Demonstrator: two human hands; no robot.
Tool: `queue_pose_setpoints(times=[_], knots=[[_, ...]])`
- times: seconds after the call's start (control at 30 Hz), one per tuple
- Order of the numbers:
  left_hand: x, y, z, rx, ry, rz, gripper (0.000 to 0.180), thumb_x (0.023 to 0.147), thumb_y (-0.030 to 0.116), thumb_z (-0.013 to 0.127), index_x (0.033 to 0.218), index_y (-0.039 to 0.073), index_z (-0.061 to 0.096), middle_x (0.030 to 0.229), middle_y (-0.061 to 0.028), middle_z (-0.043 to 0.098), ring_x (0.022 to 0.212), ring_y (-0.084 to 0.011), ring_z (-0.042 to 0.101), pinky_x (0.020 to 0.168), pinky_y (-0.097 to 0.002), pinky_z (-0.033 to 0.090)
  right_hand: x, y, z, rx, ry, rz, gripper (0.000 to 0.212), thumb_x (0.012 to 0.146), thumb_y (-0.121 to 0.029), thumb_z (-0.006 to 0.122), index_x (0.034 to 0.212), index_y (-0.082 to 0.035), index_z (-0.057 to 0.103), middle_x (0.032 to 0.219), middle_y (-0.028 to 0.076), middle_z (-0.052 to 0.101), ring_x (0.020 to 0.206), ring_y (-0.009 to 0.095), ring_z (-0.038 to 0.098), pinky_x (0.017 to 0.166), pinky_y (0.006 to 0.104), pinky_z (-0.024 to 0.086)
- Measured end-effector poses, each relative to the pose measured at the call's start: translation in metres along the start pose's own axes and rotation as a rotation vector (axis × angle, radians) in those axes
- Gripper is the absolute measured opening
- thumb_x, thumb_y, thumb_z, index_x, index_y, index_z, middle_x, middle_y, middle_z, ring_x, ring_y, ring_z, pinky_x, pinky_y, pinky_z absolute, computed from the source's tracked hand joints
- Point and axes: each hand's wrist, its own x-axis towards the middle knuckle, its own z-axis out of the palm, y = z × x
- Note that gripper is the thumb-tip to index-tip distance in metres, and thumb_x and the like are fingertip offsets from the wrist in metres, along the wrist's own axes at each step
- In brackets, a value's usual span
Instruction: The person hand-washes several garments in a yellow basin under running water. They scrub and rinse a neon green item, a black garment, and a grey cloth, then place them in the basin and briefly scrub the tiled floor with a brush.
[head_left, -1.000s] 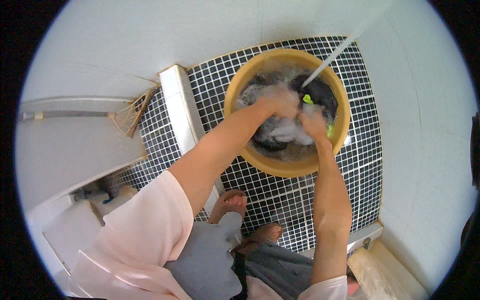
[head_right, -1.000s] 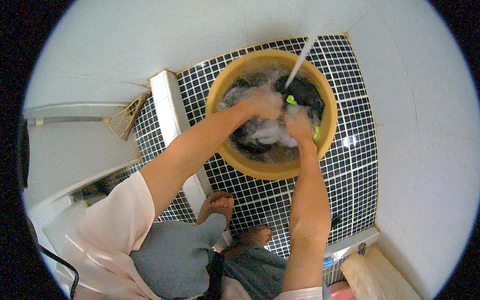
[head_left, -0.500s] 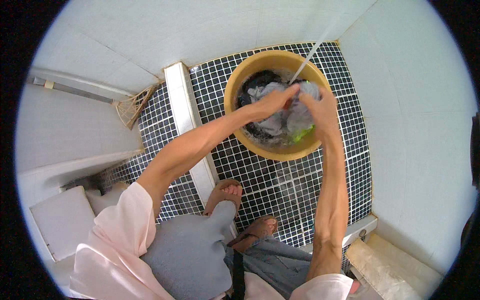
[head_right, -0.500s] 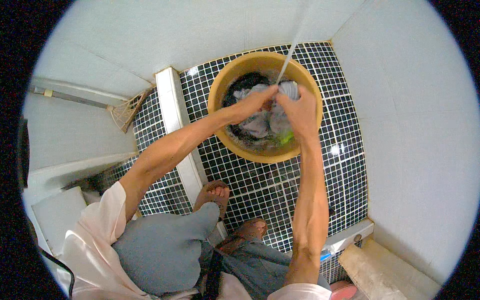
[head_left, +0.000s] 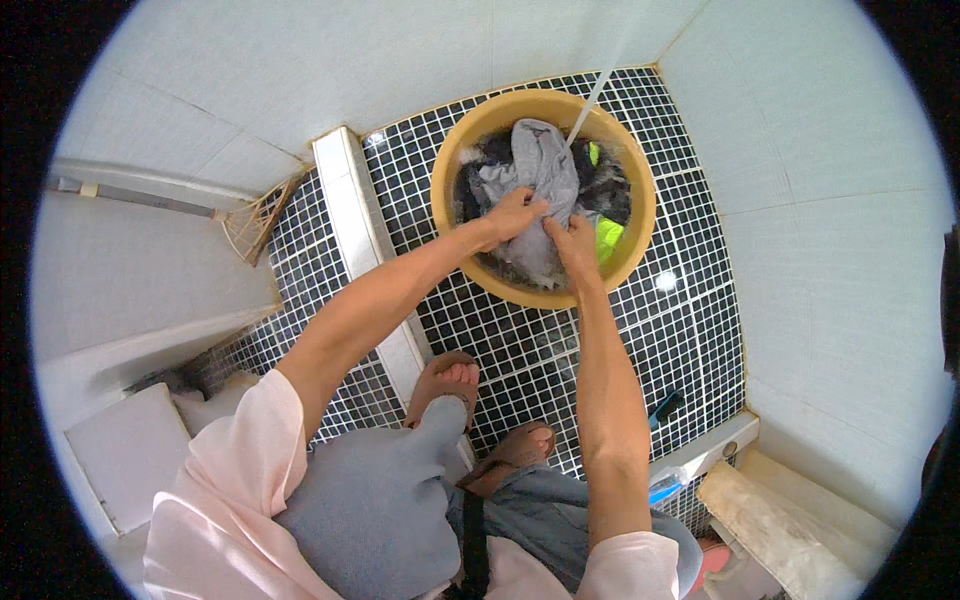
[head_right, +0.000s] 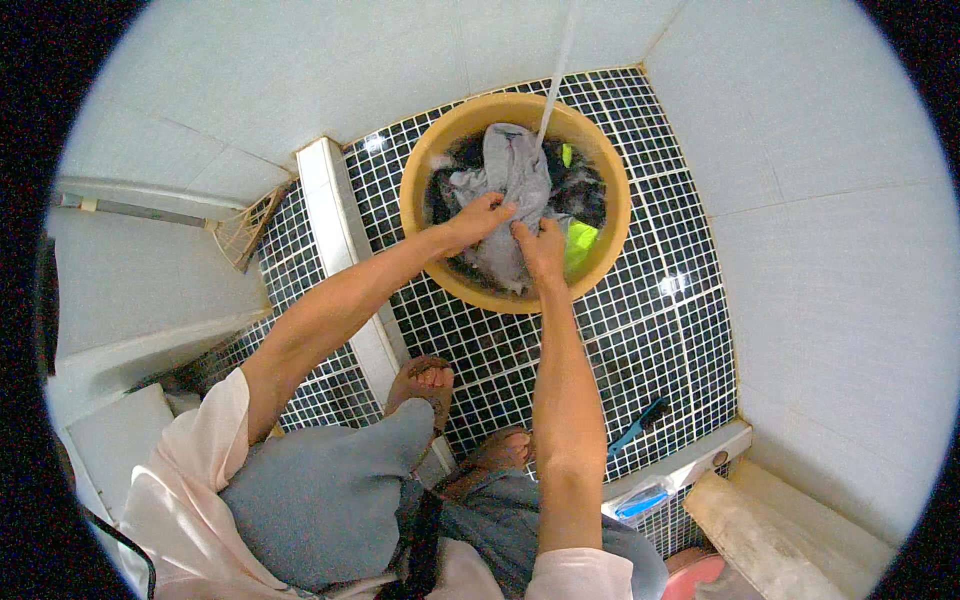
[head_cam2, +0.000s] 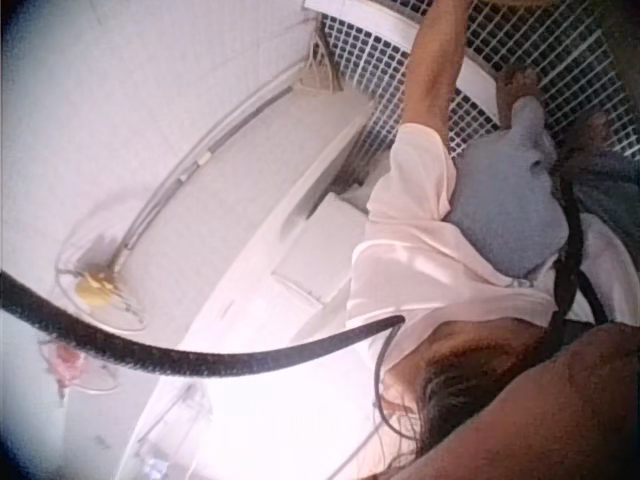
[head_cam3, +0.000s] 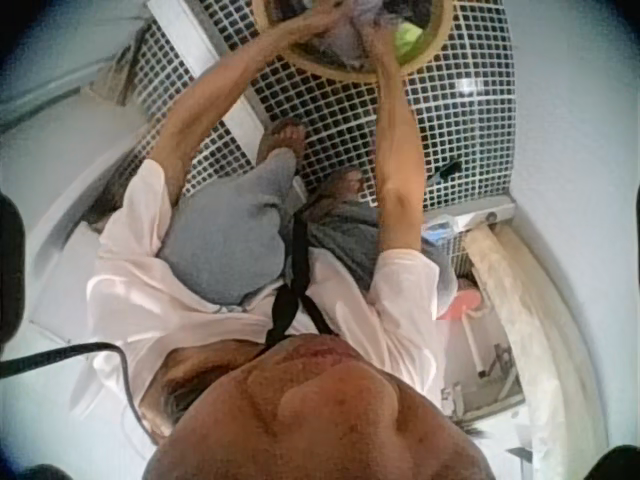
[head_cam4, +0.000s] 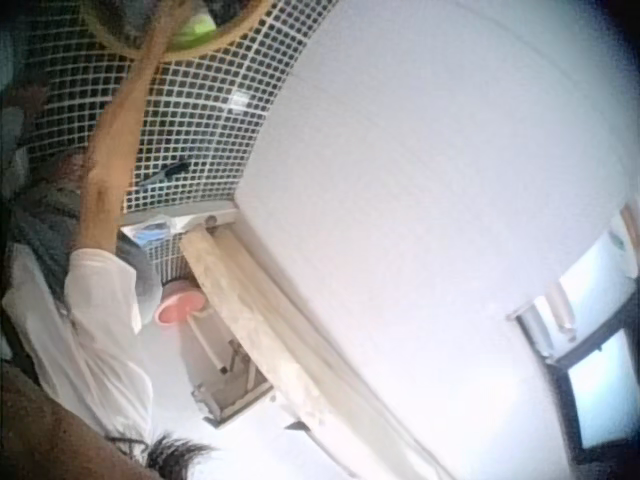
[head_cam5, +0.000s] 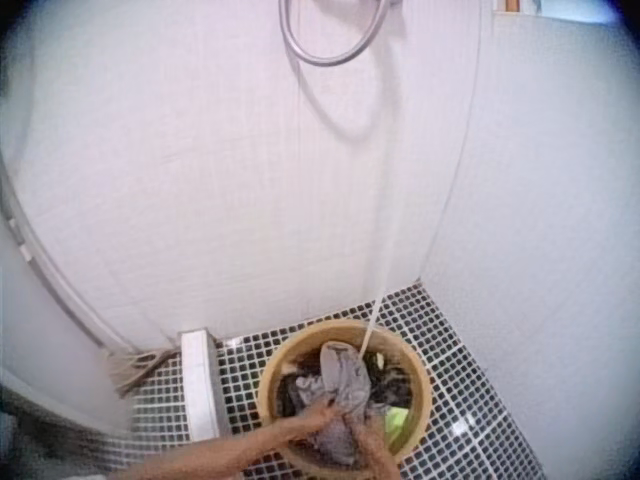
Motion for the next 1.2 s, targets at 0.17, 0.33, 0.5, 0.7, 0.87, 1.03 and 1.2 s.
queue_pose_setpoints(times=[0.17,0.33,0.5,0.7,0.87,1.03,1.2], knots=[[0.031,-0.022,0.014,0.092,0.044,0.075,0.07,0.104,0.056,0.044,0.147,0.0,0.045,0.143,-0.019,0.053,0.125,-0.0309,0.056,0.106,-0.0425,0.044,0.0,0.02,0.018,-0.109,0.138,-0.026,0.056,0.08,-0.031,0.078,0.12,0.005,0.063,0.117,0.028,0.068,0.111,0.041,0.065,0.094,0.045,0.051],[0.019,-0.001,0.006,-0.355,-0.136,-0.111,0.071,0.105,0.06,0.04,0.144,0.001,0.048,0.136,-0.019,0.057,0.122,-0.0301,0.057,0.105,-0.0449,0.044,-0.033,-0.005,0.023,-0.553,0.173,-0.207,0.063,0.072,-0.026,0.081,0.124,0.004,0.06,0.109,0.028,0.07,0.104,0.044,0.068,0.09,0.049,0.053],[0.0,0.017,-0.003,-0.418,0.014,0.338,0.049,0.1,0.032,0.059,0.136,-0.001,0.053,0.095,-0.0046,0.067,0.086,-0.0225,0.063,0.077,-0.0375,0.052,-0.026,-0.092,-0.031,-0.01,0.163,-0.259,0.03,0.076,-0.004,0.07,0.105,0.005,0.073,0.085,0.005,0.072,0.077,0.015,0.067,0.069,0.0335,0.054],[-0.021,0.069,-0.032,0.095,0.197,0.962,0.073,0.095,0.027,0.063,0.157,0.006,0.03,0.149,-0.0155,0.047,0.135,-0.0283,0.048,0.11,-0.0424,0.043,-0.104,-0.31,-0.044,-0.045,-0.033,-0.643,0.017,0.079,-0.01,0.07,0.093,-0.002,0.072,0.079,0.0,0.066,0.072,0.011,0.06,0.069,0.0285,0.049],[-0.067,0.081,-0.047,-0.346,-0.084,0.658,0.074,0.104,0.056,0.043,0.157,0.005,0.032,0.152,-0.0146,0.046,0.137,-0.0235,0.048,0.115,-0.0412,0.042,-0.154,-0.381,-0.036,0.312,-0.272,-0.755,0.011,0.083,-0.005,0.062,0.086,0.004,0.067,0.076,0.005,0.065,0.066,0.012,0.06,0.061,0.0253,0.047],[-0.064,0.067,-0.049,-0.592,0.052,0.662,0.057,0.104,0.044,0.053,0.138,-0.001,0.056,0.129,-0.0111,0.065,0.112,-0.0176,0.063,0.097,-0.0345,0.053,-0.12,-0.361,-0.029,0.486,-0.258,-0.739,0.016,0.084,-0.005,0.062,0.092,0.008,0.066,0.082,0.01,0.07,0.069,0.014,0.066,0.063,0.0258,0.051],[-0.04,0.039,-0.054,-0.5,0.263,0.388,0.041,0.089,0.02,0.066,0.119,-0.007,0.067,0.116,-0.0124,0.07,0.095,-0.0194,0.066,0.085,-0.0343,0.054,-0.072,-0.254,-0.059,-0.02,0.056,-0.466,0.044,0.083,-0.037,0.082,0.103,0.002,0.076,0.086,0.005,0.073,0.076,0.015,0.068,0.073,0.0313,0.054]])
